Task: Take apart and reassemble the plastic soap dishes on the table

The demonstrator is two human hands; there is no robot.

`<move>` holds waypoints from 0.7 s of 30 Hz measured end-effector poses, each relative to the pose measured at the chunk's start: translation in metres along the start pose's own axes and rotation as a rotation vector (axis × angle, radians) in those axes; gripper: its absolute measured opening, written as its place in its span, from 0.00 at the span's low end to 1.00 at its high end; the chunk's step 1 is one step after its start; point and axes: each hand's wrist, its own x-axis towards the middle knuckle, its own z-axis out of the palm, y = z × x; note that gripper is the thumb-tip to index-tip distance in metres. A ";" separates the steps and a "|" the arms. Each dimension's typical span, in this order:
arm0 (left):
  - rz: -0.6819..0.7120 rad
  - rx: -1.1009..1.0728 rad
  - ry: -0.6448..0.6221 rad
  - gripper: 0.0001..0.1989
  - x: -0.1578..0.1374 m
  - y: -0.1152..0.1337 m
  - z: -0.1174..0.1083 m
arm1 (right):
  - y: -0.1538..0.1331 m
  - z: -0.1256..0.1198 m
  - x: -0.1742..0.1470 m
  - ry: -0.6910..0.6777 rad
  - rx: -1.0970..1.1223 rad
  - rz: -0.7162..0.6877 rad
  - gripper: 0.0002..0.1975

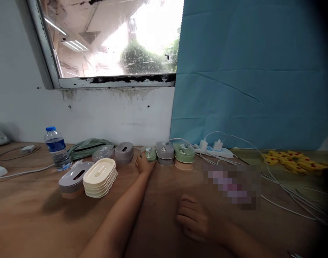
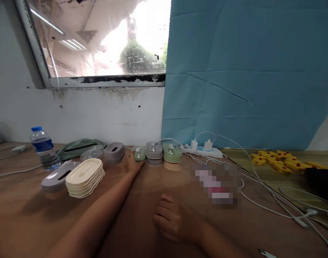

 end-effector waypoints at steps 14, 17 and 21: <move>0.137 -0.207 -0.025 0.31 -0.061 -0.046 -0.083 | 0.000 -0.008 0.004 -0.029 -0.025 0.115 0.09; 0.189 -0.264 -0.069 0.31 -0.075 -0.054 -0.102 | -0.006 -0.012 0.013 -0.061 0.043 0.244 0.10; 0.217 -0.307 -0.140 0.30 -0.080 -0.057 -0.110 | -0.014 -0.006 0.029 -0.078 0.203 0.520 0.14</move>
